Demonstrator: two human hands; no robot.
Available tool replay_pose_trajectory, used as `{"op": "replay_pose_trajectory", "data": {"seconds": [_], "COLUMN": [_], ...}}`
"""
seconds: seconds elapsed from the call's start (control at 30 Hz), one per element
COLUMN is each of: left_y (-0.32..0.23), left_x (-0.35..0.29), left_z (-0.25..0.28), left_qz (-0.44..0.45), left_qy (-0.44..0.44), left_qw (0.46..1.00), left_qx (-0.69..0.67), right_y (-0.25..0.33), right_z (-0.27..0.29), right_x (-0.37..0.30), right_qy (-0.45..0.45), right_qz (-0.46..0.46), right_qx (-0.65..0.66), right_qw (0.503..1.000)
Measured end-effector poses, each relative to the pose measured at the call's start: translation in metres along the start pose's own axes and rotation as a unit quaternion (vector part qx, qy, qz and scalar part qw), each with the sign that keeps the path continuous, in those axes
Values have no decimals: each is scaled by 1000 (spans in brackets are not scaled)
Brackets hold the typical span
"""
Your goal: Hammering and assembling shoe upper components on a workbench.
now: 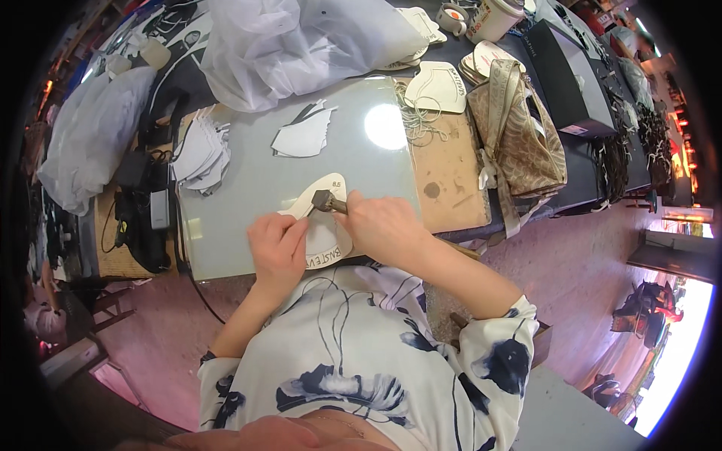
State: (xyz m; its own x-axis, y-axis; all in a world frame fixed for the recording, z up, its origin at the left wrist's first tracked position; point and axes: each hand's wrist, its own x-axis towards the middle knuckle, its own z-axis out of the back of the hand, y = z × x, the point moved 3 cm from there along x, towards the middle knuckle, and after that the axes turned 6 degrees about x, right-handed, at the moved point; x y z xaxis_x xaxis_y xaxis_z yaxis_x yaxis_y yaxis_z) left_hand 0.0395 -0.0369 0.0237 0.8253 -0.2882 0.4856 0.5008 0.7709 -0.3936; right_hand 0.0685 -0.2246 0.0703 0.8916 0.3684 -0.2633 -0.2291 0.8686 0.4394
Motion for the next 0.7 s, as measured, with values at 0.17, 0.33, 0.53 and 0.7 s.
{"op": "replay_pose_trajectory", "data": {"seconds": [0.17,0.33,0.53,0.7], "left_y": [-5,-5,-5,6], "left_x": [1,-1,-1,5], "left_z": [0,-2,-2,9], "left_qz": [-58,-59,-56,68], "left_qy": [10,-6,-7,2], "left_qw": [996,996,996,997], "left_qx": [71,59,63,-31], "right_y": [2,10,15,2], "right_z": [8,4,12,-2], "right_x": [0,2,1,4], "right_qy": [-10,-30,-4,-18], "right_qz": [19,68,46,72], "right_qx": [-11,9,11,8], "right_qw": [1000,997,999,997]}}
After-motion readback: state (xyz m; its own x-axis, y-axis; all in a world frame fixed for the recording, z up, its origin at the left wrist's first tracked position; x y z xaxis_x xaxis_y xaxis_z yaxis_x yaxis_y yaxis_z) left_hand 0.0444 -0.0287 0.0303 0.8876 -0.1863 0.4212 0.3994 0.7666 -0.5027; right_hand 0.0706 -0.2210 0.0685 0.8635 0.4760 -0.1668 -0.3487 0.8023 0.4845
